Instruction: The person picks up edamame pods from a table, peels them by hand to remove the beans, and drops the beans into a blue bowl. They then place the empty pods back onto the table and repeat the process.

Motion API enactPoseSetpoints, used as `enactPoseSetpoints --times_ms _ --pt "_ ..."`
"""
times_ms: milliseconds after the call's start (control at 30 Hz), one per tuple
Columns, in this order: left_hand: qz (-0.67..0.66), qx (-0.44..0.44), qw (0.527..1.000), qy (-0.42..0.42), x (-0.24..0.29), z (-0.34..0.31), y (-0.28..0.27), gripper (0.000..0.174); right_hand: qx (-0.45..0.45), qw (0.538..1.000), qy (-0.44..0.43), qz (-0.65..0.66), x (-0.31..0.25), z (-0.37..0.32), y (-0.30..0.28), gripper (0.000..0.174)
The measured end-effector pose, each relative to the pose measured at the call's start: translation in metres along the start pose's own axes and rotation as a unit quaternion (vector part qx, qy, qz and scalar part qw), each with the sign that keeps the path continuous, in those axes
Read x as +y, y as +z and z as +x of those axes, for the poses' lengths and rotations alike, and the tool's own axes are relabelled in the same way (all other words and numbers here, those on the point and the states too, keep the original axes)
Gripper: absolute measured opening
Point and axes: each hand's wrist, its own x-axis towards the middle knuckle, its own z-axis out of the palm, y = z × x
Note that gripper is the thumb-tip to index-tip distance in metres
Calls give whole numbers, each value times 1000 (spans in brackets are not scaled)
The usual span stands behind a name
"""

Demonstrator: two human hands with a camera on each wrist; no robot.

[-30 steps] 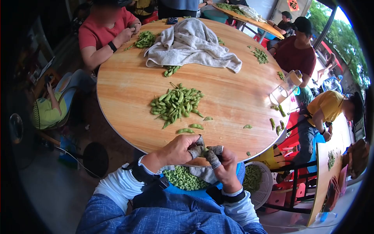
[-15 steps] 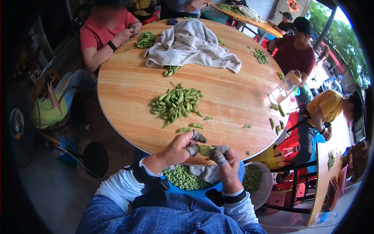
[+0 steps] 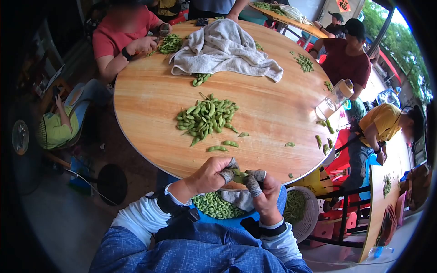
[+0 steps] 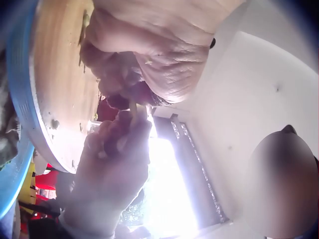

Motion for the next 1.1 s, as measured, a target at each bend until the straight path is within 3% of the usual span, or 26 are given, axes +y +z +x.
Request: enactPoseSetpoints --times_ms 133,233,267,300,367,467,600,733,867,967,1000,1067,1100 --pt "165 116 979 5 -2 0 -5 20 29 998 -29 -53 -4 -4 -3 10" --pt "87 159 983 -13 28 -13 0 19 32 997 32 -55 -11 -2 -4 10" --pt "28 130 990 -38 28 -17 7 18 26 996 47 -69 -5 -4 -3 9" --pt "56 103 993 5 30 -19 12 17 14 996 44 -70 -7 -5 0 9" --pt "-1 81 997 5 22 -17 17 17 -10 997 37 -72 -15 -7 5 8" --pt "-48 59 997 5 13 -16 17 17 -36 992 -16 -116 -16 -6 3 11" --pt "-45 58 997 2 13 -19 23 15 -39 990 -25 -136 -9 -12 2 13" --pt "-15 80 996 23 11 -22 30 14 -55 975 -88 -194 -11 -14 5 14" --pt "-2 91 995 33 -6 -25 40 17 -56 973 -81 -207 -10 -22 2 14" --pt "-48 35 998 -31 5 -25 46 26 -38 976 -19 -214 -22 -31 -20 14" --pt "-23 28 999 -26 13 -27 45 23 -18 965 -66 -253 -23 -33 -37 15" --pt "116 11 991 61 10 -30 33 18 46 946 28 -320 -22 -44 -83 15" --pt "185 3 977 105 9 -32 26 15 83 915 48 -393 -33 -45 -99 18"
